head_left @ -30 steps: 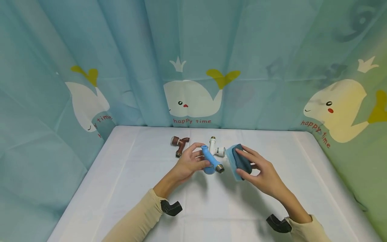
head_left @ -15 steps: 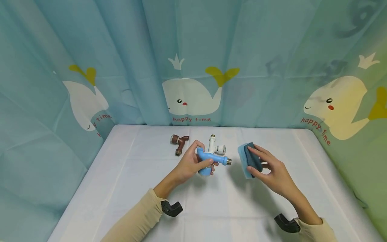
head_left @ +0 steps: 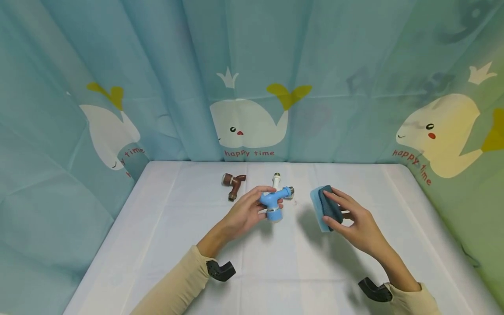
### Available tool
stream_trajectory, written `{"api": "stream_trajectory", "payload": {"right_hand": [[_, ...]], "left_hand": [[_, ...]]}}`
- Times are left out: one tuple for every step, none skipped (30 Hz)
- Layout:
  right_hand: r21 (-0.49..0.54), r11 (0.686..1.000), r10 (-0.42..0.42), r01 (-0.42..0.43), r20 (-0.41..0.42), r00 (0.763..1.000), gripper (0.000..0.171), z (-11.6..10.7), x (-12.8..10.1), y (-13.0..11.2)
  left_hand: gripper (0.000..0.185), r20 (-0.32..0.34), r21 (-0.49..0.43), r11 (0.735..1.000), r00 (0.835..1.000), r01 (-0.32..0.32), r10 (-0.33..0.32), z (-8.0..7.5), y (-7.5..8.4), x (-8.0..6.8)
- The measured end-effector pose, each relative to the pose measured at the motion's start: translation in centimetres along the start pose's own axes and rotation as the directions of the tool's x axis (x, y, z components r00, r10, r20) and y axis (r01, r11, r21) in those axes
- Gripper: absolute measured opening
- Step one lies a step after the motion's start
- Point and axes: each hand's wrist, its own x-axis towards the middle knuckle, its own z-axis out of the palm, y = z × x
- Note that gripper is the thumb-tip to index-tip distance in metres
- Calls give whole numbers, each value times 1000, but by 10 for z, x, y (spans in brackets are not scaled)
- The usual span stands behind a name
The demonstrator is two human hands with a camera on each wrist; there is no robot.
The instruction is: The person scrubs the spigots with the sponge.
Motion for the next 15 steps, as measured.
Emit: {"api": "stream_trajectory", "payload": {"right_hand": [[1, 1000, -1, 1, 0, 1000, 68, 0, 0, 0], [2, 1000, -2, 2, 0, 1000, 68, 0, 0, 0], [3, 1000, -3, 3, 1, 1000, 68, 0, 0, 0], [5, 1000, -4, 3, 2, 1000, 68, -1, 0, 0], [7, 1000, -4, 4, 3, 1000, 68, -1, -1, -1], [8, 1000, -5, 5, 4, 1000, 68, -1, -1, -1], [10, 1000, -5, 5, 6, 1000, 68, -1, 0, -2], [10, 1000, -6, 6, 7, 1000, 68, -1, 0, -3], [14, 1000, -8, 8, 8, 1000, 68, -1, 1, -4], [16, 1000, -12, 12, 8, 1000, 68, 0, 2, -6], [16, 1000, -18, 18, 8, 1000, 68, 1, 4, -8], [19, 999, -27, 27, 8, 1000, 68, 2, 6, -11], [22, 999, -39, 39, 10, 999, 69, 3, 8, -13], [27, 998, -54, 53, 12, 998, 69, 4, 11, -17], [32, 997, -70, 69, 14, 997, 69, 5, 14, -20]], "left_hand": [[44, 11, -21, 1000, 1000, -4, 4, -1, 1, 0], [46, 18, -33, 999, 1000, -6, 7, -2, 1, -1], [51, 32, -38, 999, 999, -9, 10, -3, 2, -1], [57, 48, -51, 999, 999, -13, 15, -4, 2, -2], [64, 62, -63, 998, 998, -16, 20, -5, 2, -2], [70, 77, -67, 998, 997, -21, 26, -7, 2, -3], [76, 87, -68, 997, 996, -24, 30, -7, 2, -3], [83, 102, -65, 997, 994, -31, 37, -9, 1, -3], [89, 115, -67, 997, 992, -39, 46, -9, 1, -3], [95, 122, -67, 997, 991, -47, 55, -10, 0, -3], [101, 125, -62, 997, 990, -55, 63, -10, -1, -2], [105, 121, -53, 996, 990, -65, 71, -10, -1, -2], [109, 113, -43, 996, 990, -75, 80, -9, -2, -1], [111, 104, -26, 996, 991, -87, 89, -9, -2, 0], [112, 90, -7, 995, 991, -99, 99, -8, -2, 0]]}}
